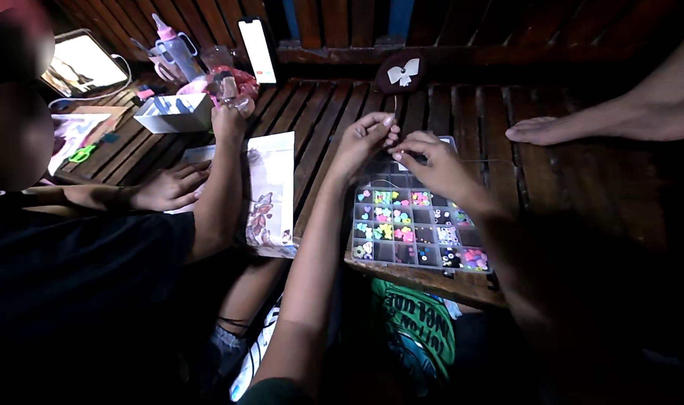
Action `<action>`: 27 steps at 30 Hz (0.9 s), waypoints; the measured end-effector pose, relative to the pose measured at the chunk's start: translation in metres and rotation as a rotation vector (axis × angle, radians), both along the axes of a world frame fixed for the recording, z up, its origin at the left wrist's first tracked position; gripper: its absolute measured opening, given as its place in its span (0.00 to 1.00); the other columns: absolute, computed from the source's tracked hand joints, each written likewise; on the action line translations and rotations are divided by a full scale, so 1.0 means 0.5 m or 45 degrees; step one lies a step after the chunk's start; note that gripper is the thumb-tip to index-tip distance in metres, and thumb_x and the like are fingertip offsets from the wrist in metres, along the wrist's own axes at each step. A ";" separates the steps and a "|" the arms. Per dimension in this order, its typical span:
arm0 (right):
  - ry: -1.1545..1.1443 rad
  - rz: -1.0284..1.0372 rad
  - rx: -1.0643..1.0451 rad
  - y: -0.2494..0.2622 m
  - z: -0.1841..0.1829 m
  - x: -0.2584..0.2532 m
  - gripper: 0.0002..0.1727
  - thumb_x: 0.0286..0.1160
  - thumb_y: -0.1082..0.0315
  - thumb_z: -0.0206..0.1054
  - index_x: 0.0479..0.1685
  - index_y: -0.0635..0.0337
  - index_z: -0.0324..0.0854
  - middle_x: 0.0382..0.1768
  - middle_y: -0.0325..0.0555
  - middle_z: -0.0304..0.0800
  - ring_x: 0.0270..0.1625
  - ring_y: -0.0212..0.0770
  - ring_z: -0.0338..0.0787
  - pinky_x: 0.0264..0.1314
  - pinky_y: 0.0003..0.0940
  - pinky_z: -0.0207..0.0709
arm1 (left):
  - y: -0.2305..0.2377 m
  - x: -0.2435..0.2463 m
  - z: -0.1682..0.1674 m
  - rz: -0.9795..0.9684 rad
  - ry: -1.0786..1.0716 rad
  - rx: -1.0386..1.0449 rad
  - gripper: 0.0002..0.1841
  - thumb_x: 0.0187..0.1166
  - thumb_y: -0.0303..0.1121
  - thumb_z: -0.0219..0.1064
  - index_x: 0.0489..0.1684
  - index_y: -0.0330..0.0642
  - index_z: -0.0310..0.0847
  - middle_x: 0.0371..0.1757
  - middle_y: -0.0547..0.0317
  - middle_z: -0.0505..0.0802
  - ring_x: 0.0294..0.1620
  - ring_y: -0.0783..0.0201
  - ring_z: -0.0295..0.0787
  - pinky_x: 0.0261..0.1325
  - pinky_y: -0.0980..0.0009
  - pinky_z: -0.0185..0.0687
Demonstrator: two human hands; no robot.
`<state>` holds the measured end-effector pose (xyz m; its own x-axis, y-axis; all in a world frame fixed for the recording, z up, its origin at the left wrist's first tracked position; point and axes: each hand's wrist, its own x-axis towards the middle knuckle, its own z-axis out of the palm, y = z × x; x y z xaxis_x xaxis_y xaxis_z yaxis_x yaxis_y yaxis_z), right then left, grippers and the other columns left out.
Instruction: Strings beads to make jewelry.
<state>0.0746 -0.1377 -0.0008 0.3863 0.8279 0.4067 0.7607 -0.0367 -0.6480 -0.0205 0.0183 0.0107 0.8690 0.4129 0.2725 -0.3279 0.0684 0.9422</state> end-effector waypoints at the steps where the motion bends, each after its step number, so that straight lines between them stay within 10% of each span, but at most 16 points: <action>1: 0.010 0.005 0.006 0.001 -0.001 0.003 0.16 0.86 0.66 0.64 0.60 0.69 0.86 0.65 0.63 0.85 0.67 0.60 0.84 0.72 0.55 0.74 | 0.002 -0.002 0.001 0.037 -0.024 -0.008 0.07 0.90 0.24 0.53 0.47 0.38 0.78 0.34 0.68 0.87 0.36 0.76 0.85 0.48 0.78 0.84; 11: -0.059 -0.122 -0.012 -0.015 0.006 0.050 0.18 0.88 0.66 0.59 0.67 0.66 0.83 0.66 0.62 0.84 0.69 0.58 0.84 0.75 0.53 0.73 | 0.036 -0.010 0.001 0.322 -0.131 -0.166 0.08 0.92 0.29 0.51 0.50 0.40 0.76 0.33 0.68 0.84 0.32 0.75 0.82 0.44 0.77 0.84; 19: 0.007 -0.213 -0.025 -0.031 0.016 0.078 0.16 0.89 0.69 0.56 0.65 0.66 0.84 0.62 0.62 0.86 0.64 0.54 0.87 0.72 0.48 0.76 | 0.071 -0.013 -0.034 0.700 0.451 0.379 0.10 0.86 0.28 0.64 0.51 0.27 0.83 0.39 0.53 0.92 0.35 0.71 0.90 0.48 0.72 0.88; 27: 0.004 -0.212 -0.062 -0.041 0.025 0.077 0.16 0.90 0.68 0.56 0.64 0.65 0.84 0.63 0.61 0.86 0.61 0.51 0.88 0.68 0.44 0.79 | 0.088 -0.011 -0.055 0.722 0.397 0.011 0.11 0.89 0.26 0.58 0.55 0.24 0.78 0.39 0.54 0.91 0.35 0.72 0.90 0.47 0.74 0.88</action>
